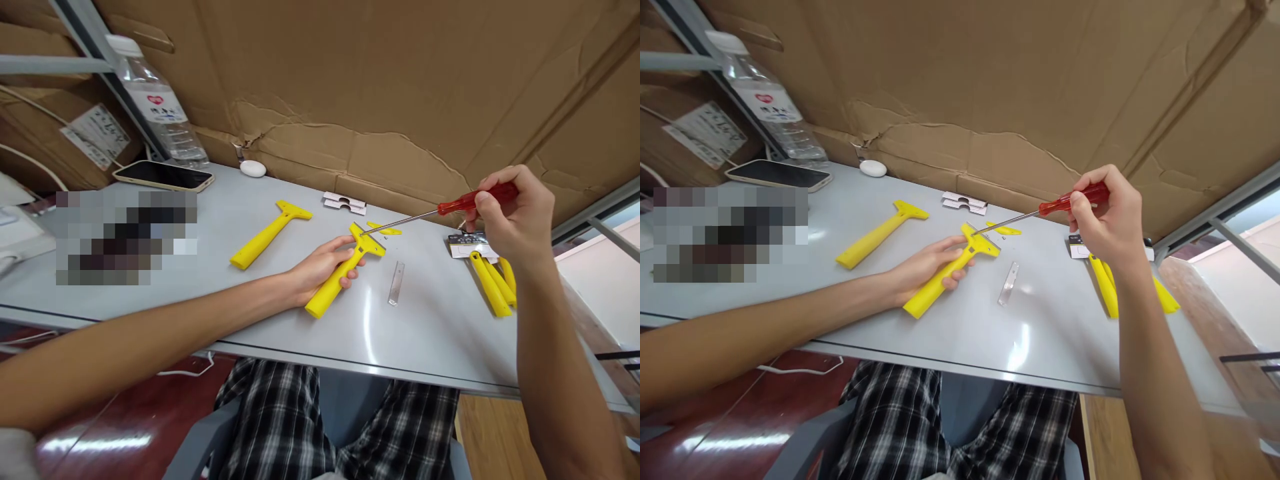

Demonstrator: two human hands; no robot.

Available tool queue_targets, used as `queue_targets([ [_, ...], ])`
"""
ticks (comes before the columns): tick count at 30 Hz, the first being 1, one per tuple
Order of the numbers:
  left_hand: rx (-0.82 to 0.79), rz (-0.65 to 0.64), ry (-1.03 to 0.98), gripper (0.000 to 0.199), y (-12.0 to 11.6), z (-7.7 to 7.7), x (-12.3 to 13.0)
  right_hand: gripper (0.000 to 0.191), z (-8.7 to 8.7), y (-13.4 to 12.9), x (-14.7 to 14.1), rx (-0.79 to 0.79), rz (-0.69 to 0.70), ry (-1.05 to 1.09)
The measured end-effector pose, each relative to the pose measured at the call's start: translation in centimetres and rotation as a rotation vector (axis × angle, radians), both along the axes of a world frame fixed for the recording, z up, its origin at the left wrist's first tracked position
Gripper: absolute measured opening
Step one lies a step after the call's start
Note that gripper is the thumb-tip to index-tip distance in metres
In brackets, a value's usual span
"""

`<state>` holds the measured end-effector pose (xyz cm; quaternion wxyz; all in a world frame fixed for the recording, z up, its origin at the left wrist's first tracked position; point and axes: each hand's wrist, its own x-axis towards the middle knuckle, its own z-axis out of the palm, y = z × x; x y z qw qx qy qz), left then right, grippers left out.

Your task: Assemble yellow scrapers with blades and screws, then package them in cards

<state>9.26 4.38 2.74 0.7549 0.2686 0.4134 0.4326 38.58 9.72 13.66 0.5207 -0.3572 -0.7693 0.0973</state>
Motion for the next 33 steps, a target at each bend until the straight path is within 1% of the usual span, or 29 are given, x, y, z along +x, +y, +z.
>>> queue_targets([
  [3,-0.005,0.006,-0.017,0.038,0.0,0.1,0.1,0.007,2.6,-1.5,-1.5,0.084,-0.105,-0.222],
  [4,-0.002,0.004,-0.026,0.038,0.0,0.1,0.1,0.006,3.4,-1.9,-2.1,0.118,-0.12,-0.276],
  [7,0.008,-0.01,-0.043,0.037,0.1,-0.1,-0.1,0.004,5.2,-3.0,-3.9,0.159,-0.118,-0.377],
  [9,0.01,-0.024,-0.055,0.037,0.2,-0.3,-0.2,0.008,5.8,-3.7,-4.7,0.159,-0.09,-0.406],
  [13,0.023,-0.039,-0.084,0.042,0.3,-0.8,-0.3,0.025,6.1,-4.7,-4.8,0.071,0.06,-0.41],
  [16,0.049,-0.036,-0.093,0.046,0.3,-1.1,-0.4,0.028,6.4,-5.3,-4.1,0.052,0.111,-0.425],
  [19,0.069,-0.038,-0.088,0.045,0.3,-1.1,-0.4,0.026,6.8,-5.7,-3.7,0.072,0.066,-0.492],
  [22,0.07,-0.033,-0.075,0.041,0.2,-1.0,-0.3,0.02,7.0,-6.0,-3.7,0.161,0.002,-0.553],
  [24,0.072,-0.03,-0.062,0.04,0.2,-0.8,-0.3,0.017,6.9,-6.1,-3.9,0.219,-0.015,-0.579],
  [27,0.075,-0.029,-0.048,0.039,0.2,-0.7,-0.3,0.015,6.8,-6.1,-4.1,0.219,-0.034,-0.596],
  [30,0.073,-0.021,-0.042,0.037,0.2,-0.7,-0.3,0.019,6.7,-5.9,-4.1,0.215,-0.068,-0.59],
  [31,0.077,-0.02,-0.044,0.037,0.2,-0.8,-0.3,0.021,6.7,-5.8,-4.1,0.217,-0.062,-0.586],
  [33,0.091,-0.02,-0.052,0.038,0.2,-1.0,-0.4,0.029,6.7,-5.6,-3.9,0.191,-0.003,-0.568],
])
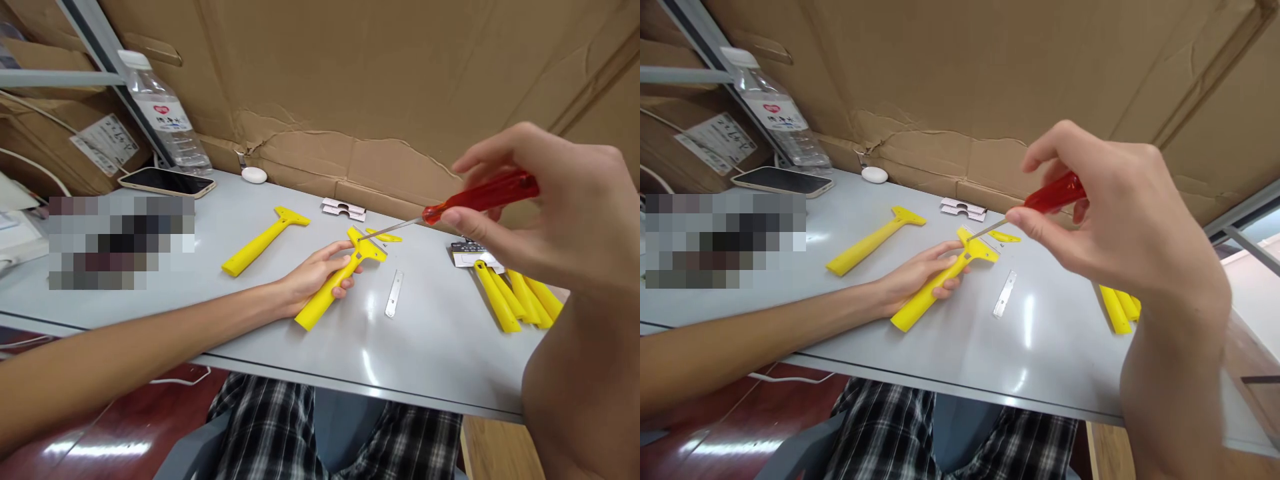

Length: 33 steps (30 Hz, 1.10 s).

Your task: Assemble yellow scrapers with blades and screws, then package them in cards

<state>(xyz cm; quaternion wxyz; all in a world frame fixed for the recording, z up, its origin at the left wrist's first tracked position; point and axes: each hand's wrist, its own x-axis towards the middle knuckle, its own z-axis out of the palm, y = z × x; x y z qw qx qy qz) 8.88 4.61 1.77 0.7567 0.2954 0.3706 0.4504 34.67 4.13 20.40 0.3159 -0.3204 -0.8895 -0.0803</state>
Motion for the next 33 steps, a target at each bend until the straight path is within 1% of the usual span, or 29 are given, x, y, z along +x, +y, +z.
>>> queue_targets([
  [3,0.025,-0.002,-0.02,0.041,0.04,-0.38,-0.11,0.05,-0.08,0.16,0.21,-0.084,0.117,0.036],
  [5,0.04,0.001,-0.022,0.042,0.0,-0.57,-0.12,0.055,-0.18,0.22,0.22,-0.102,0.169,0.06],
  [7,0.058,0.015,-0.017,0.042,-0.16,-0.59,-0.05,0.052,-0.24,0.23,0.14,-0.084,0.158,0.075],
  [11,0.081,0.05,0.015,0.041,-0.63,-0.21,0.29,0.028,-0.15,0.18,-0.05,0.011,-0.004,0.082],
  [12,0.082,0.057,0.025,0.041,-0.72,-0.11,0.36,0.024,-0.08,0.18,-0.06,0.03,-0.027,0.079],
  [15,0.075,0.074,0.052,0.043,-0.83,0.01,0.45,0.027,0.1,0.18,0.01,0.031,-0.022,0.049],
  [20,0.081,0.071,0.044,0.046,-0.65,-0.37,0.31,0.049,0.04,0.02,0.2,-0.001,0.119,0.023],
  [22,0.079,0.067,0.029,0.048,-0.59,-0.48,0.27,0.045,-0.05,0.01,0.17,-0.012,0.095,0.043],
  [24,0.068,0.075,0.026,0.048,-0.6,-0.47,0.27,0.035,-0.06,0.1,0.07,-0.014,0.028,0.045],
  [27,0.053,0.093,0.04,0.047,-0.71,-0.29,0.34,0.022,0.09,0.33,-0.12,-0.006,-0.001,0.013],
  [31,0.063,0.114,0.065,0.044,-0.86,0.01,0.5,0.019,0.32,0.38,-0.11,0.036,-0.017,-0.065],
  [33,0.063,0.12,0.077,0.042,-0.88,0.14,0.59,0.025,0.32,0.32,0.05,0.01,-0.003,-0.075],
])
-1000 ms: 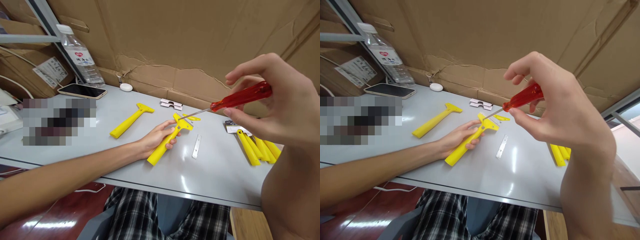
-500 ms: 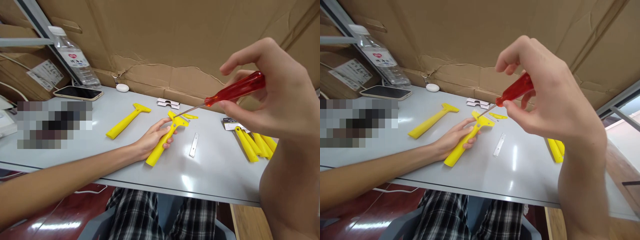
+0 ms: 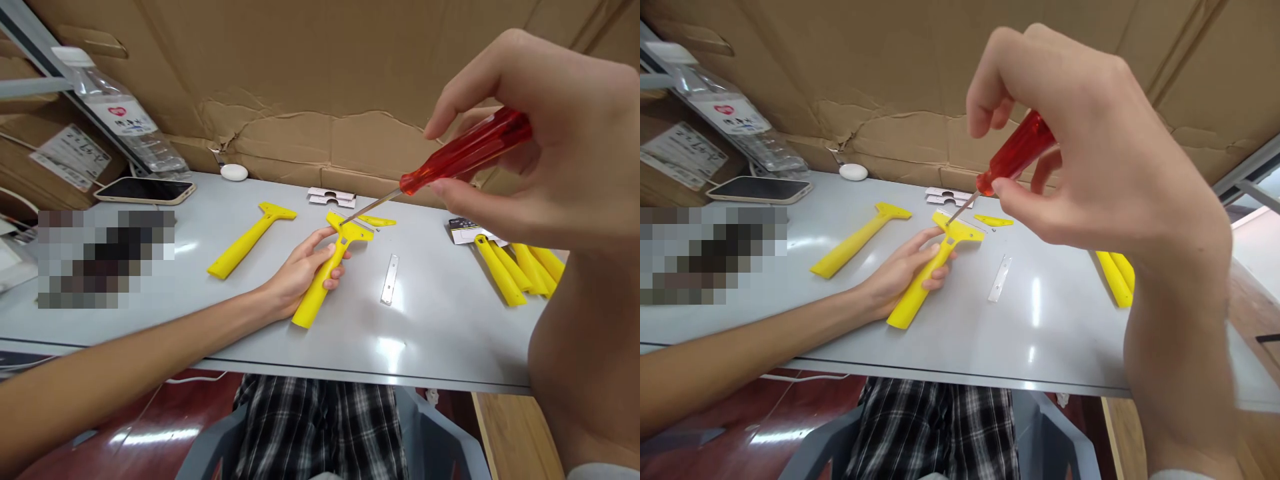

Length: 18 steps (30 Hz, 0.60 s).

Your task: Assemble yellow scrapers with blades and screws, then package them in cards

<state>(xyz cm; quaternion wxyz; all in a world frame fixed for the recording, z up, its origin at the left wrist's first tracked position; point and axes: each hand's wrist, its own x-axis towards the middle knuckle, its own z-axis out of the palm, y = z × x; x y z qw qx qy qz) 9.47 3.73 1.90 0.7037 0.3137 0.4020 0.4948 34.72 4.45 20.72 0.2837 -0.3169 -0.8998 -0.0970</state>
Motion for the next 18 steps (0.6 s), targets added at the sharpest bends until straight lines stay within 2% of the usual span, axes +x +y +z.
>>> queue_targets([
  [5,-0.005,0.002,0.022,0.039,0.0,0.14,0.11,0.042,-0.17,0.08,0.3,-0.063,0.013,0.085],
  [12,-0.004,-0.005,0.008,0.043,0.01,-0.01,0.03,0.012,-0.04,-0.04,-0.1,-0.038,-0.026,0.03],
  [18,-0.011,0.007,-0.007,0.044,0.07,-0.21,-0.03,0.028,-0.15,-0.07,0.12,-0.009,0.04,0.01],
])
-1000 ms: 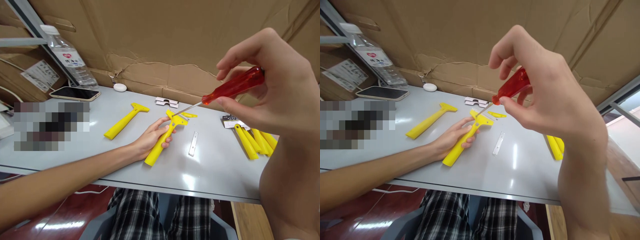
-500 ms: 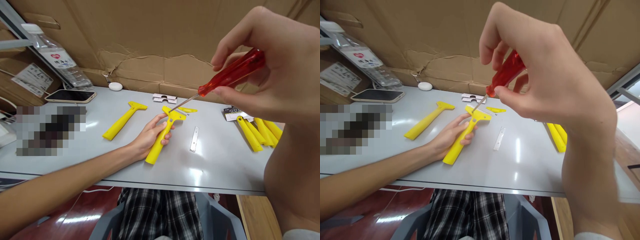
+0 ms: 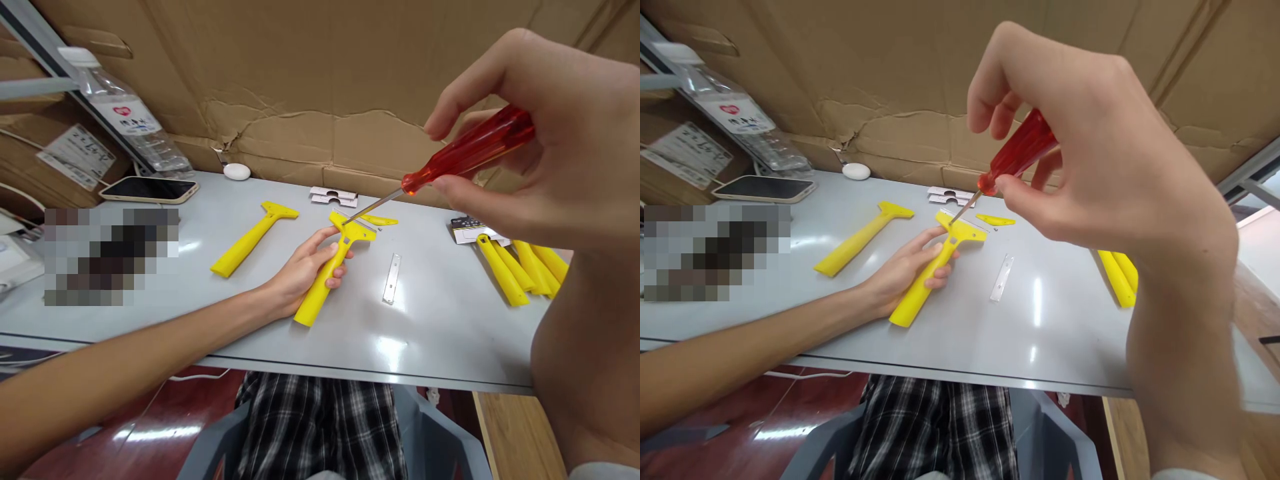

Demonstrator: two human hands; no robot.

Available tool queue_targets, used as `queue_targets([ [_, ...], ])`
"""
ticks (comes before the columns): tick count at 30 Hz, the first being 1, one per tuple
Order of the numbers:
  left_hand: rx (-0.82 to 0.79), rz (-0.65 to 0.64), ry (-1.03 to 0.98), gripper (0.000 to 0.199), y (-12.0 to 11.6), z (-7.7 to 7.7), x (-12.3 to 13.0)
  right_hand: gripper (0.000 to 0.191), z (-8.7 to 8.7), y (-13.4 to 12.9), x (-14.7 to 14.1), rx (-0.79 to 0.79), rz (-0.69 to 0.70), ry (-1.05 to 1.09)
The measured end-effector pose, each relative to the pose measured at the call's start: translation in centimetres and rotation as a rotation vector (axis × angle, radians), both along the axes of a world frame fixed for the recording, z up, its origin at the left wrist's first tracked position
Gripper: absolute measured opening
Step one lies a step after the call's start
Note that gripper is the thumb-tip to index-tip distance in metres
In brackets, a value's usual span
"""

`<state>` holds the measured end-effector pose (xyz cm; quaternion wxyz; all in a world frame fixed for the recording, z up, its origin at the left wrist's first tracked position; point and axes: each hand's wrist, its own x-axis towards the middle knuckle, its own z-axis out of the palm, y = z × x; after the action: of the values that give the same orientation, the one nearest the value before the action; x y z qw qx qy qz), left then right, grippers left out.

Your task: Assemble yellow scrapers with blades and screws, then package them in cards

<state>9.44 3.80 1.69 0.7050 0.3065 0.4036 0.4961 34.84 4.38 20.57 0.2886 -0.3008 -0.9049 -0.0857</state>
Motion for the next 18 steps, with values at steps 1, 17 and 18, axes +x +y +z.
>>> queue_targets([
  [1,0.001,-0.002,-0.006,0.044,0.02,-0.07,-0.04,0.028,-0.03,-0.02,0.02,0.001,-0.001,0.004],
  [17,0.008,-0.01,-0.013,0.045,0.06,-0.1,-0.08,0.028,-0.01,-0.02,-0.03,-0.028,0.026,0.002],
  [18,0.007,-0.007,-0.015,0.045,0.06,-0.09,-0.08,0.028,0.01,-0.04,-0.02,-0.033,0.022,0.004],
])
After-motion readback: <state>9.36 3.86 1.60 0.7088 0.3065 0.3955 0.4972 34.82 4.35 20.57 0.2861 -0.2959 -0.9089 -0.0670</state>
